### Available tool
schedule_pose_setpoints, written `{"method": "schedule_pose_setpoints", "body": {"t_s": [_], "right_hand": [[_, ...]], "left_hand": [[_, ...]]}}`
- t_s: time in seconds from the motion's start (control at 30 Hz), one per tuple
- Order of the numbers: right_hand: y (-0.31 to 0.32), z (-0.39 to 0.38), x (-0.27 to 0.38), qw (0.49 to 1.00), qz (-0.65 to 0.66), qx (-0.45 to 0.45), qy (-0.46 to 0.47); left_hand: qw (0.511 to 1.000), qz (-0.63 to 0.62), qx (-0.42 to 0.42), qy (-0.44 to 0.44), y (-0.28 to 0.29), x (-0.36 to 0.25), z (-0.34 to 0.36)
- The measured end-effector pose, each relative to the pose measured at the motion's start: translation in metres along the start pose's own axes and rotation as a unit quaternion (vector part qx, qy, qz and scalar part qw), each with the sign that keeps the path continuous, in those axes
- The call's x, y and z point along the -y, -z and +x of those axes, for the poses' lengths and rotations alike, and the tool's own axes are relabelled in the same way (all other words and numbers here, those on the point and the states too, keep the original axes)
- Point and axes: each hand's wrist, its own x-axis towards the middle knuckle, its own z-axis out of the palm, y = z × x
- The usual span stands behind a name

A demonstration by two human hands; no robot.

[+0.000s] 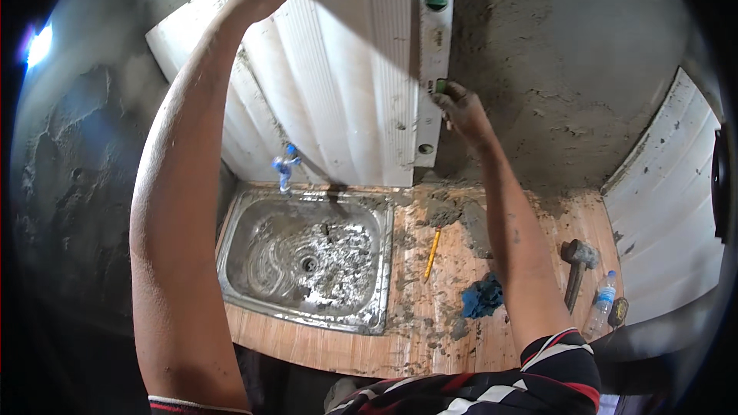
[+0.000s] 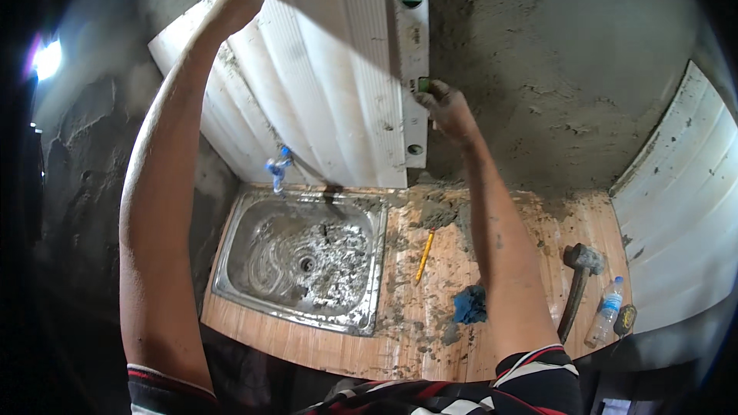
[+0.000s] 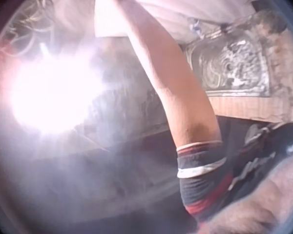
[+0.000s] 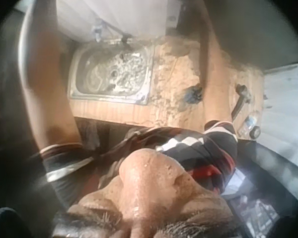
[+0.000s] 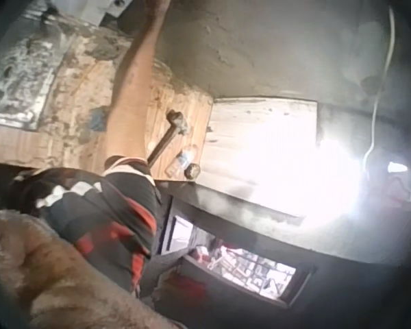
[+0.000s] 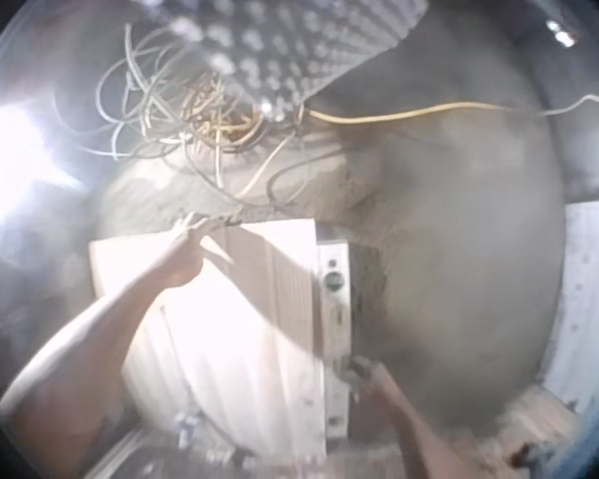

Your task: The person cuts a tile using an angle grinder, presses the tile onto the wall above the sink by hand, and aligns it using a spirit level.

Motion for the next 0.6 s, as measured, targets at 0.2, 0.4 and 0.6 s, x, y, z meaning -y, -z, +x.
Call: {"method": "schedule_pose_setpoints", "body": {"t_s": [0.2,0.4,0.6], "right_hand": [[-0.013,-0.001,0.010,0.999,-0.022,0.010,-0.024],[-0.001,-0.001,0.008,0.998,-0.031,-0.007,-0.048],[-0.014,-0.005,0.013,0.999,0.015,0.021,-0.038]], "left_hand": [[1.000,0.002,-0.003,0.002,0.005,0.013,-0.003],[1.000,-0.001,-0.021,-0.023,0.001,0.000,0.002],[0.999,0.032,-0.014,-0.036,0.010,0.021,-0.005]]}}
